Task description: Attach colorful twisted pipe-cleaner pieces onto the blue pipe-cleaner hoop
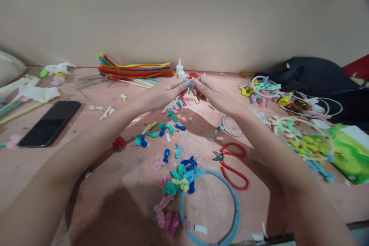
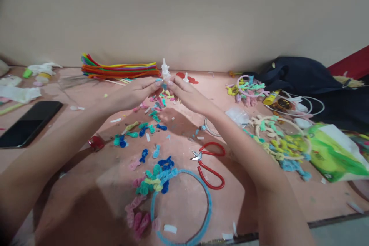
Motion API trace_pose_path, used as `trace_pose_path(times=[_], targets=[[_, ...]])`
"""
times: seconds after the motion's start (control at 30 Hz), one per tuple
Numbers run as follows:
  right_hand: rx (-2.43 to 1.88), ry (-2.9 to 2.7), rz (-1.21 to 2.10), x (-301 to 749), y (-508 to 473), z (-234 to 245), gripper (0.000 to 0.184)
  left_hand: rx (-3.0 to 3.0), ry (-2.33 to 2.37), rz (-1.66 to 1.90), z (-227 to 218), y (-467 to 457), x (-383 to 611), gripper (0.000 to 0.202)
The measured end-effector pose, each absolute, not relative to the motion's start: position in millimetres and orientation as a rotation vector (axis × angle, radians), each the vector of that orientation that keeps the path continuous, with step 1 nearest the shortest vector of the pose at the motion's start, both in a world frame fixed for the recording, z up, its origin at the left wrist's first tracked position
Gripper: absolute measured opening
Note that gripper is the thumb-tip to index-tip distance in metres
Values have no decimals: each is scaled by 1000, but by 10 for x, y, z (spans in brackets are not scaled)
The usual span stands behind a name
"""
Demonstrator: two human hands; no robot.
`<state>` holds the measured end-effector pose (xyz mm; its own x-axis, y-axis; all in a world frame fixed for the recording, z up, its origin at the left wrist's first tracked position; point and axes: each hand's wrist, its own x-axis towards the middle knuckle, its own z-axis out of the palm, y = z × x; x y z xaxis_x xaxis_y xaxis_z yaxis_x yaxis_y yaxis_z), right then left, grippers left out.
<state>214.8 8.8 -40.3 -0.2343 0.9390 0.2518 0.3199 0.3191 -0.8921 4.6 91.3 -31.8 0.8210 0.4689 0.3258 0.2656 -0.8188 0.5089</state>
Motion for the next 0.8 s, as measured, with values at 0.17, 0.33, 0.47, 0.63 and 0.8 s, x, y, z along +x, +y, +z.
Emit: trace_pose_path(times=[0.17,0.33,0.47,0.63,0.8], targets=[[-996,-1874,771,2072,116,-458,59,2407,530,675,-423,1005,97,71],[-992,-1865,767,2100,175,-499,57,2428,538,772,-442,1037,102,70],[-1008,-1855,767,2135,155,-474,59,2601,494,908,-384,1002,64,51],[-1077,-1780,894,2113,111,-447,61,2884,474,1099,-438,1020,0,41],[-1028,-1659,1169,2020,104,-450,59,3089,370,1068,-565,1085,-84,31]])
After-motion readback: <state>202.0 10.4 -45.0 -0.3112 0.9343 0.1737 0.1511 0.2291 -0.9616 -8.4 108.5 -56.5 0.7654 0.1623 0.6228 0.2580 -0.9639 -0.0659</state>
